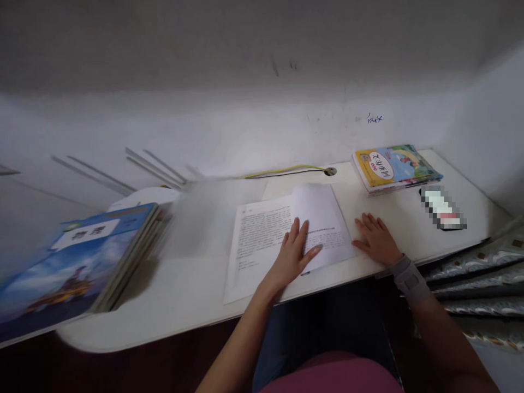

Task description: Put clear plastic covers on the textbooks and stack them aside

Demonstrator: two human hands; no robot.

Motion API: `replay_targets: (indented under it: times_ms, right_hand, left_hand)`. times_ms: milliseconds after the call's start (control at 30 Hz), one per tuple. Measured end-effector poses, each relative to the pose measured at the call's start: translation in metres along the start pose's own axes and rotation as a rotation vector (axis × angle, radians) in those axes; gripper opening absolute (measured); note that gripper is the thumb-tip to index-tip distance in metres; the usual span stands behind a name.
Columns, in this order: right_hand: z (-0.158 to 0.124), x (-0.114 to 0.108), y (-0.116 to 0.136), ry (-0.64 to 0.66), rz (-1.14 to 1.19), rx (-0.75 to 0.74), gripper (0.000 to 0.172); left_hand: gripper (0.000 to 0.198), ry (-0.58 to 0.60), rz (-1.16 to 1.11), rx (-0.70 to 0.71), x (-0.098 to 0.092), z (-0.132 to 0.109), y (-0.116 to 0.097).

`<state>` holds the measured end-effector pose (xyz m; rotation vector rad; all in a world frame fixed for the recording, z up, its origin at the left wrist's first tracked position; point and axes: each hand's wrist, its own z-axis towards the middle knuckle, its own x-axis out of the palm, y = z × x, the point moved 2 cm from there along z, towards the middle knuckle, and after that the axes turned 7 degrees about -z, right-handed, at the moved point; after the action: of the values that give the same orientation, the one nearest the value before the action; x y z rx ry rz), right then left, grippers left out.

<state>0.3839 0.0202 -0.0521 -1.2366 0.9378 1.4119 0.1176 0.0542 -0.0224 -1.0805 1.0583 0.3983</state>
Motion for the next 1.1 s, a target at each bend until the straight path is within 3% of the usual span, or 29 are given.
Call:
replay_targets:
  times_ms: [367, 867, 1100]
  right_hand:
    - [0.001, -0.006, 0.003, 0.022, -0.028, 0.004, 0.062]
    - [0.001, -0.007, 0.002, 0.013, -0.024, 0.002, 0.063]
    - [0.001, -0.006, 0.003, 0.022, -0.025, -0.007, 0.065]
  left_hand:
    - [0.068, 0.026, 0.129, 0.028, 0.008, 0.001, 0.002]
    - [0.069, 0.052, 0.242, -0.047, 0.013, 0.012, -0.017]
    - [0.065, 0.061, 0.28, 0.029, 0.01, 0.01, -0.017]
